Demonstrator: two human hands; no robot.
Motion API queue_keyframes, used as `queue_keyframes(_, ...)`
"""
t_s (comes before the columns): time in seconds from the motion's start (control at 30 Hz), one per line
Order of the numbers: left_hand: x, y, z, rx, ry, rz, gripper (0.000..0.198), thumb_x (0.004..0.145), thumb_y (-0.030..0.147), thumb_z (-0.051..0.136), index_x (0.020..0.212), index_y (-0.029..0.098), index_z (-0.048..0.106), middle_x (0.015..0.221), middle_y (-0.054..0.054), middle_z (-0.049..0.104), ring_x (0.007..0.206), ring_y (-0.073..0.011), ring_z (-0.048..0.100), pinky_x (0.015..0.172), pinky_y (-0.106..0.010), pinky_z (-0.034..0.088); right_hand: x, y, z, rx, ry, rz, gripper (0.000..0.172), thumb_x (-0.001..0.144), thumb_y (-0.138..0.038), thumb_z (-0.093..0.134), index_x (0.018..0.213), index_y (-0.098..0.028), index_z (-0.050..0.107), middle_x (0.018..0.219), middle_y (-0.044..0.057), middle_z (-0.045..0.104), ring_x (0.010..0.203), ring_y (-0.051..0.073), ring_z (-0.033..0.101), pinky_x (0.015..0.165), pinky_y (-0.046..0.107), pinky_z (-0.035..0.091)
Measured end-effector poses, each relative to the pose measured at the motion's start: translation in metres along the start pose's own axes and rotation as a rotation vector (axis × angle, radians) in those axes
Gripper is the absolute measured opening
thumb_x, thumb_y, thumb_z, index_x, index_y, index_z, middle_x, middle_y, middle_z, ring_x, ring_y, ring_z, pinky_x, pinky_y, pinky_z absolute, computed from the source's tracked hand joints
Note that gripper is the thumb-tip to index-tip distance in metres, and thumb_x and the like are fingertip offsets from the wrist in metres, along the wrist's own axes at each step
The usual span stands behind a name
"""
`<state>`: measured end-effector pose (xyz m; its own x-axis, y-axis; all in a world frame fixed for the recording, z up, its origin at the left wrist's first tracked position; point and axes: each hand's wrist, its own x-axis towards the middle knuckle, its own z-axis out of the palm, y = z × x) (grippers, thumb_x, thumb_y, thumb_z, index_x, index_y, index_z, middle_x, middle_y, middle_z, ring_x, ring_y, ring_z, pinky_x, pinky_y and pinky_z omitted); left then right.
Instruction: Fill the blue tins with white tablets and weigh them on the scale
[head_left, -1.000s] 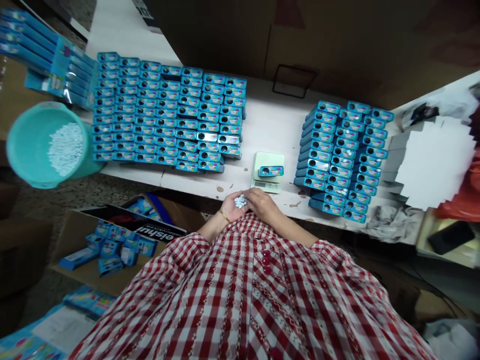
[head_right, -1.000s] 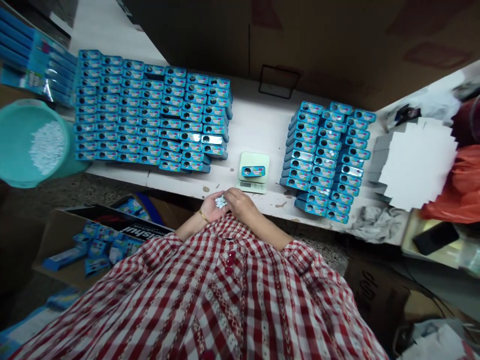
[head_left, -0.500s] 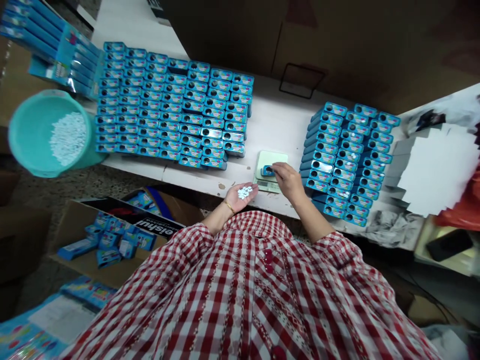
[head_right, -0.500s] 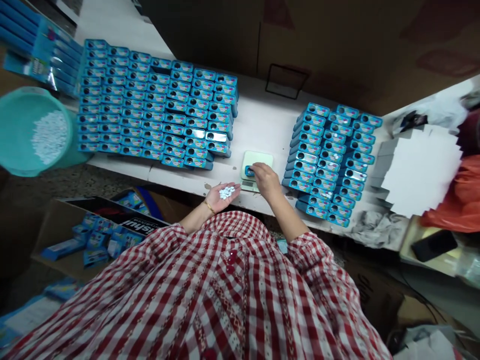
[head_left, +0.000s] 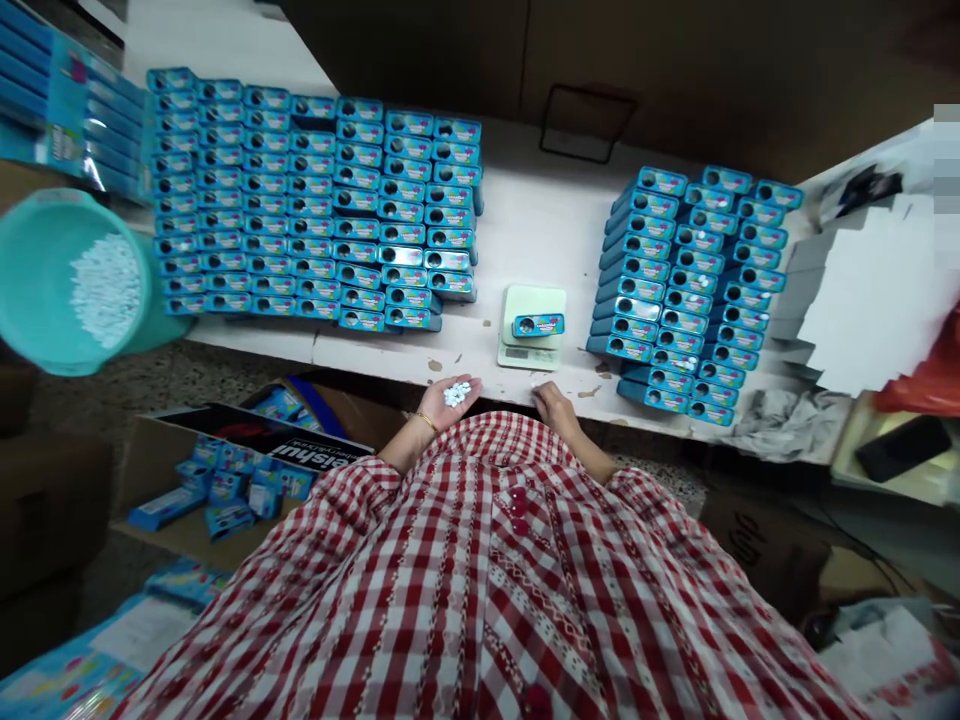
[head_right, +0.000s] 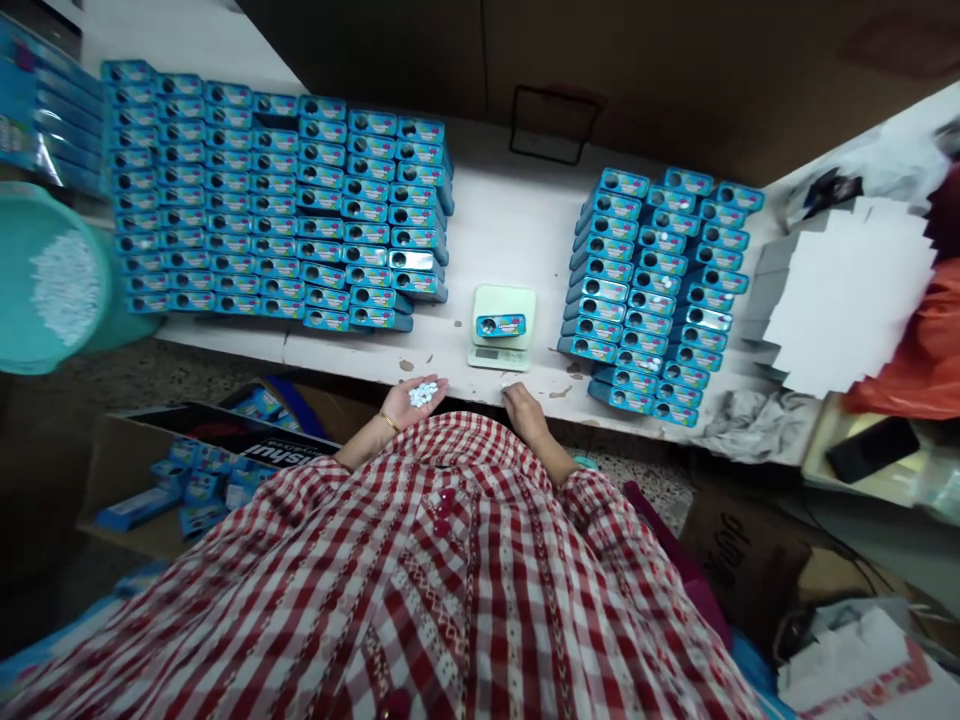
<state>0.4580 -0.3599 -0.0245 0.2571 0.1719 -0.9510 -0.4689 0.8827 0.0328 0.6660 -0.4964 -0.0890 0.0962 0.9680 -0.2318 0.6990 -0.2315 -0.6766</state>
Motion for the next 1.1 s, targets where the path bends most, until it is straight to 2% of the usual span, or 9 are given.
queue_keyframes(0.17,-0.007,-0.001,0.007,0.037,-0.024,-0.013,0.024,0.082,0.012,0.04,0.091,0.005,0.061,0.076,-0.015,0.066,0.079,-0.021,0.066,0.068,-0.03,0.054,0.017,-0.004,0.0,-0.128,-0.027,0.082,0.026,0.086,-0.016,0.036,0.102,-0.016,0.056,0.102,0.012,0.056,0.089,0.02,0.055,0.079,0.032,0.047)
queue_keyframes(0.37,-0.008,-0.007,0.007,0.073,-0.076,-0.035,0.023,0.082,0.011,0.039,0.084,0.005,0.062,0.075,-0.015,0.067,0.077,-0.0199,0.066,0.07,-0.03,0.053,0.007,-0.009,-0.016,-0.075,0.01,0.053,0.017,0.082,-0.016,0.044,0.091,-0.016,0.058,0.091,0.008,0.058,0.083,0.017,0.056,0.076,0.03,0.048)
queue_keyframes(0.57,-0.007,-0.015,0.017,0.155,-0.137,-0.099,0.026,0.083,0.011,0.039,0.076,0.006,0.063,0.073,-0.015,0.067,0.076,-0.0191,0.065,0.073,-0.03,0.052,0.014,-0.067,-0.046,0.229,0.127,-0.233,0.013,0.084,-0.022,0.047,0.089,-0.019,0.059,0.081,0.004,0.058,0.074,0.014,0.056,0.067,0.027,0.048)
queue_keyframes(0.63,-0.006,-0.017,0.024,0.161,-0.18,-0.1,0.025,0.082,0.011,0.039,0.074,0.006,0.063,0.072,-0.014,0.067,0.074,-0.0178,0.065,0.074,-0.029,0.051,0.022,-0.09,-0.058,0.257,0.125,-0.318,0.014,0.085,-0.022,0.047,0.092,-0.02,0.059,0.083,0.005,0.059,0.079,0.014,0.056,0.07,0.027,0.048)
queue_keyframes(0.73,-0.004,-0.018,0.032,0.149,-0.243,-0.078,0.025,0.081,0.012,0.041,0.074,0.006,0.063,0.073,-0.014,0.067,0.074,-0.0176,0.065,0.074,-0.028,0.051,0.04,-0.105,-0.076,0.185,0.249,-0.319,0.015,0.086,-0.022,0.046,0.095,-0.02,0.059,0.086,0.006,0.06,0.083,0.015,0.057,0.073,0.028,0.048)
queue_keyframes(0.83,-0.004,-0.017,0.035,0.149,-0.244,-0.063,0.024,0.081,0.013,0.041,0.079,0.006,0.064,0.075,-0.014,0.068,0.075,-0.0183,0.065,0.074,-0.029,0.051,0.065,-0.1,-0.093,0.028,0.363,-0.299,0.018,0.087,-0.023,0.044,0.094,-0.019,0.06,0.086,0.007,0.061,0.084,0.016,0.057,0.076,0.03,0.048)
queue_keyframes(0.93,-0.007,-0.014,0.034,0.152,-0.222,-0.071,0.026,0.081,0.012,0.041,0.09,0.006,0.064,0.075,-0.013,0.068,0.072,-0.018,0.065,0.073,-0.03,0.051,0.082,-0.089,-0.105,-0.112,0.362,-0.275,0.021,0.087,-0.025,0.044,0.098,-0.021,0.062,0.088,0.007,0.062,0.086,0.018,0.057,0.078,0.032,0.047)
queue_keyframes(1.0,-0.009,-0.012,0.032,0.138,-0.209,-0.068,0.028,0.081,0.012,0.04,0.097,0.005,0.063,0.075,-0.013,0.068,0.072,-0.0182,0.065,0.072,-0.03,0.051,0.078,-0.081,-0.11,-0.14,0.371,-0.247,0.022,0.087,-0.026,0.044,0.099,-0.021,0.062,0.089,0.007,0.062,0.086,0.018,0.057,0.079,0.033,0.047)
queue_keyframes(1.1,-0.013,-0.007,0.025,0.104,-0.18,-0.052,0.03,0.083,0.012,0.039,0.102,0.004,0.061,0.074,-0.014,0.068,0.07,-0.0181,0.065,0.07,-0.03,0.051,0.049,-0.068,-0.108,-0.075,0.431,-0.17,0.022,0.088,-0.026,0.043,0.095,-0.021,0.063,0.085,0.007,0.062,0.083,0.018,0.058,0.078,0.034,0.048)
